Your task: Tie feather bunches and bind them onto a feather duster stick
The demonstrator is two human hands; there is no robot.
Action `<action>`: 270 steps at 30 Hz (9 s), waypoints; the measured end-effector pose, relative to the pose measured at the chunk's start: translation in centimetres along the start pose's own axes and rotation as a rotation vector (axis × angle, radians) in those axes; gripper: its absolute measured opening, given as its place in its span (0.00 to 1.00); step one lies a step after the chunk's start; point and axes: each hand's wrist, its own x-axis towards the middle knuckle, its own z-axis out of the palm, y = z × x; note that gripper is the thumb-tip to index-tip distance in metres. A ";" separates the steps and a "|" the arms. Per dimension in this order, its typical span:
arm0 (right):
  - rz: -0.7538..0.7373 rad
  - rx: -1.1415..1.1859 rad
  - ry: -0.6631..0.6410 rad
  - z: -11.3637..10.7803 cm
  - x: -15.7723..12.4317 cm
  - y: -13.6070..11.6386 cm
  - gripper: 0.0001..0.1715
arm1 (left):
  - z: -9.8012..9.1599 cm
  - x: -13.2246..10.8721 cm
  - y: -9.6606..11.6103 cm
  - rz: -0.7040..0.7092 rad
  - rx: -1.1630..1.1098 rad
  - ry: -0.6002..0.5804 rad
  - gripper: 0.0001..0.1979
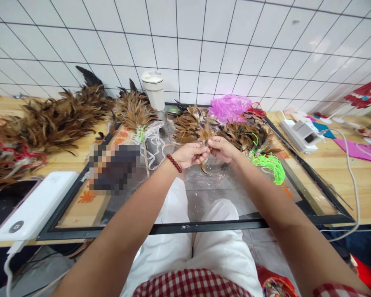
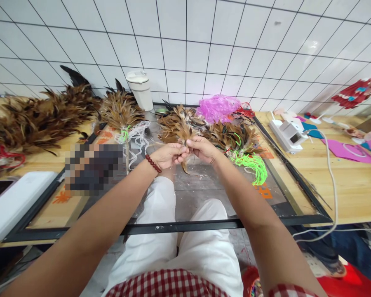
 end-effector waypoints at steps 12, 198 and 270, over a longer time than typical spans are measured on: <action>-0.129 -0.148 0.321 0.3 0.5 -0.5 0.20 | 1.1 -0.1 0.0 0.088 0.084 0.087 0.10; -0.571 -1.847 0.282 0.5 -0.7 -1.0 0.13 | 0.2 2.1 -1.0 0.388 0.335 0.773 0.07; -0.459 -1.372 0.475 -1.8 0.1 -0.9 0.09 | 0.8 0.8 0.8 0.526 -0.269 0.758 0.06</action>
